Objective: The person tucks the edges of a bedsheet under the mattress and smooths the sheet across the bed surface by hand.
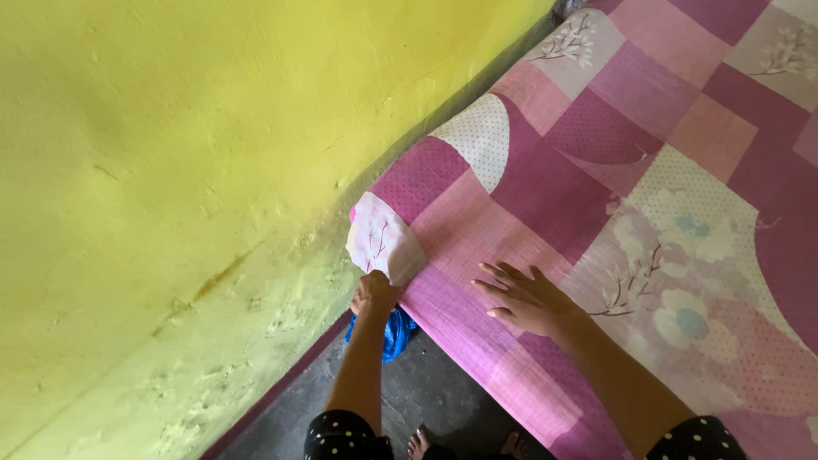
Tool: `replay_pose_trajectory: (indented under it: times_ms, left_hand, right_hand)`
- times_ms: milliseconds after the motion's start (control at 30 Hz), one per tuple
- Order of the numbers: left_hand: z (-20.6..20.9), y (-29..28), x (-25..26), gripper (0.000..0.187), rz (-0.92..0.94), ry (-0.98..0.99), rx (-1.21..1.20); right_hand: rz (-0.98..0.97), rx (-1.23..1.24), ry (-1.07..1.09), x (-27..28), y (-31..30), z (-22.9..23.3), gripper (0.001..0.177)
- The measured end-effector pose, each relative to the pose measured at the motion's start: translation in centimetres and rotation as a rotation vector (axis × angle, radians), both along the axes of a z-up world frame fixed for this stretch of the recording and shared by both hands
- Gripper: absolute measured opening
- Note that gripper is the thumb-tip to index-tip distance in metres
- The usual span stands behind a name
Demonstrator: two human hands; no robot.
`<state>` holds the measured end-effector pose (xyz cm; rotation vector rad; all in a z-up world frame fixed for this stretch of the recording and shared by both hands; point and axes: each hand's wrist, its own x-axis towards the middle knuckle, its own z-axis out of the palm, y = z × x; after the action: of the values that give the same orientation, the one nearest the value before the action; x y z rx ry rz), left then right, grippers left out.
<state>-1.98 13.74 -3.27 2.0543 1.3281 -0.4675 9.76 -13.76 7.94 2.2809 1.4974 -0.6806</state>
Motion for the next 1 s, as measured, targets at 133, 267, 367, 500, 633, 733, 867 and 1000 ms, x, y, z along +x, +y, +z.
replay_pose_trajectory:
  times_ms: [133, 267, 367, 500, 633, 733, 867, 1000]
  left_hand:
    - [1.3, -1.8, -0.4, 0.040, -0.036, -0.005, 0.109]
    - [-0.6, -1.4, -0.3, 0.041, -0.074, 0.010, 0.137]
    - [-2.5, 1.2, -0.9, 0.032, -0.128, 0.012, 0.289]
    - [-4.8, 5.1, 0.4, 0.060, 0.051, -0.164, 0.191]
    - [-6.4, 6.6, 1.5, 0.110, 0.129, -0.425, 0.054]
    - [-4.8, 7.4, 1.9, 0.061, 0.202, -0.563, -0.208]
    - [-2.4, 8.0, 0.4, 0.024, 0.104, -0.250, 0.204]
    - [-2.3, 6.3, 1.1, 0.026, 0.148, -0.201, 0.273]
  right_hand:
    - [0.032, 0.027, -0.017, -0.2, 1.0, -0.5, 0.069]
    - [-0.002, 0.037, 0.037, -0.8, 1.6, -0.7, 0.070]
    - [-0.007, 0.005, 0.037, -1.7, 2.3, -0.7, 0.071]
    - [-0.027, 0.012, 0.042, -2.2, 3.5, -1.2, 0.071]
    - [-0.025, 0.065, -0.003, -2.2, 5.4, -3.1, 0.072]
    - [-0.053, 0.109, 0.011, -2.3, 5.4, -4.6, 0.073]
    - [-0.076, 0.193, 0.030, -2.2, 5.1, -4.6, 0.073]
    - [-0.115, 0.163, 0.073, -2.9, 5.6, -3.3, 0.075]
